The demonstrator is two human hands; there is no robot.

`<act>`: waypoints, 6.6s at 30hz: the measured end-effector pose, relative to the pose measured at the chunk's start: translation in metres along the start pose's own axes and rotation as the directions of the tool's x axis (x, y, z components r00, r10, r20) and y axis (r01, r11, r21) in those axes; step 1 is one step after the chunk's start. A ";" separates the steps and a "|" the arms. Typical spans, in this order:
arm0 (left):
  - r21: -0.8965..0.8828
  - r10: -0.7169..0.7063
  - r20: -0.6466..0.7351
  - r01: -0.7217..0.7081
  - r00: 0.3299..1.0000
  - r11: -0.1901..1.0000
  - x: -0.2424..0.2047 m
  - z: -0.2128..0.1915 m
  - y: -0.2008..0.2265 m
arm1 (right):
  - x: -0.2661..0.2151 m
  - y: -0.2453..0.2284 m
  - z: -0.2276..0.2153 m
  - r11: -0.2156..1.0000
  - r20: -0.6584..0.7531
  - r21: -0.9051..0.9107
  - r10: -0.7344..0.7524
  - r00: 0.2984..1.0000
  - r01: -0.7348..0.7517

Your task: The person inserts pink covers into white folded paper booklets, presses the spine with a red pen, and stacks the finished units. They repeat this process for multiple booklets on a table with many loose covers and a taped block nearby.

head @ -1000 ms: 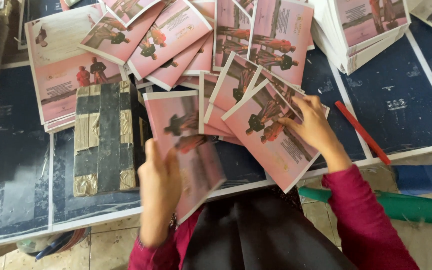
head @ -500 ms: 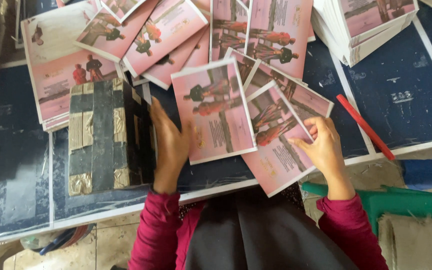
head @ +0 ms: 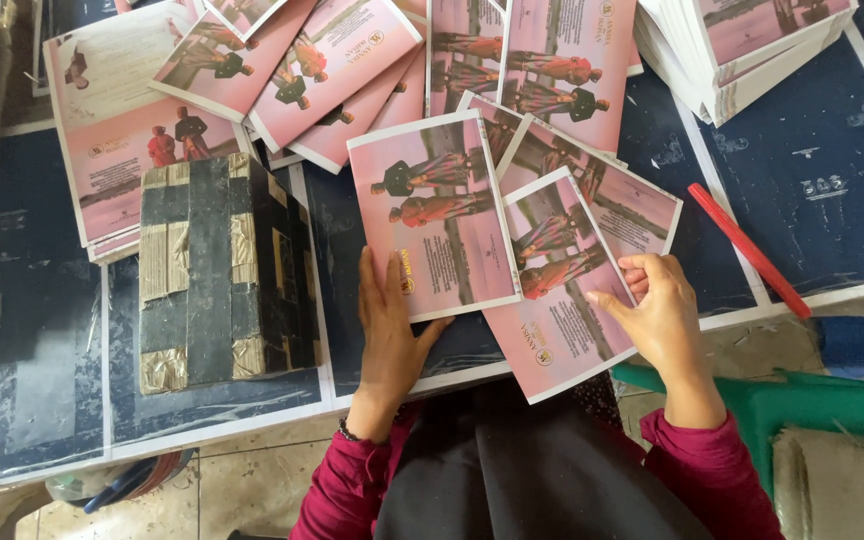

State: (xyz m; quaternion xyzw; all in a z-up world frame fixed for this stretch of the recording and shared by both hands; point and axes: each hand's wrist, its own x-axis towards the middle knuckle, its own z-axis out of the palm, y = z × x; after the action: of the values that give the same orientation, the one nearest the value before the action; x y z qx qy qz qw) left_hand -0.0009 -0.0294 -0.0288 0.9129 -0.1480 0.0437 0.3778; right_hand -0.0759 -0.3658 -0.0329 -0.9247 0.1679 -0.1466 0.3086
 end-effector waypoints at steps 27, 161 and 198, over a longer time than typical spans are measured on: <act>-0.194 0.011 -0.292 -0.071 0.956 0.978 -0.012 0.005 -0.033 | -0.072 -0.020 -0.021 0.655 0.173 0.731 0.094 0.980 -0.192; -0.221 0.176 -0.512 -0.326 0.841 0.919 -0.045 -0.007 -0.028 | 0.007 -0.058 0.037 0.846 -0.334 0.432 -0.172 0.927 0.312; -0.217 0.200 -0.520 -0.354 0.831 0.909 -0.044 -0.016 -0.025 | 0.027 -0.019 0.032 0.951 -0.440 0.204 -0.124 0.890 0.233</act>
State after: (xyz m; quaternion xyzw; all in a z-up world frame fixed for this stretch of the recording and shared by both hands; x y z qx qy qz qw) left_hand -0.0343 0.0090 -0.0428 0.7711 -0.1855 0.3033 0.5282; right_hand -0.0355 -0.3456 -0.0404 -0.8360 0.1242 -0.3907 0.3646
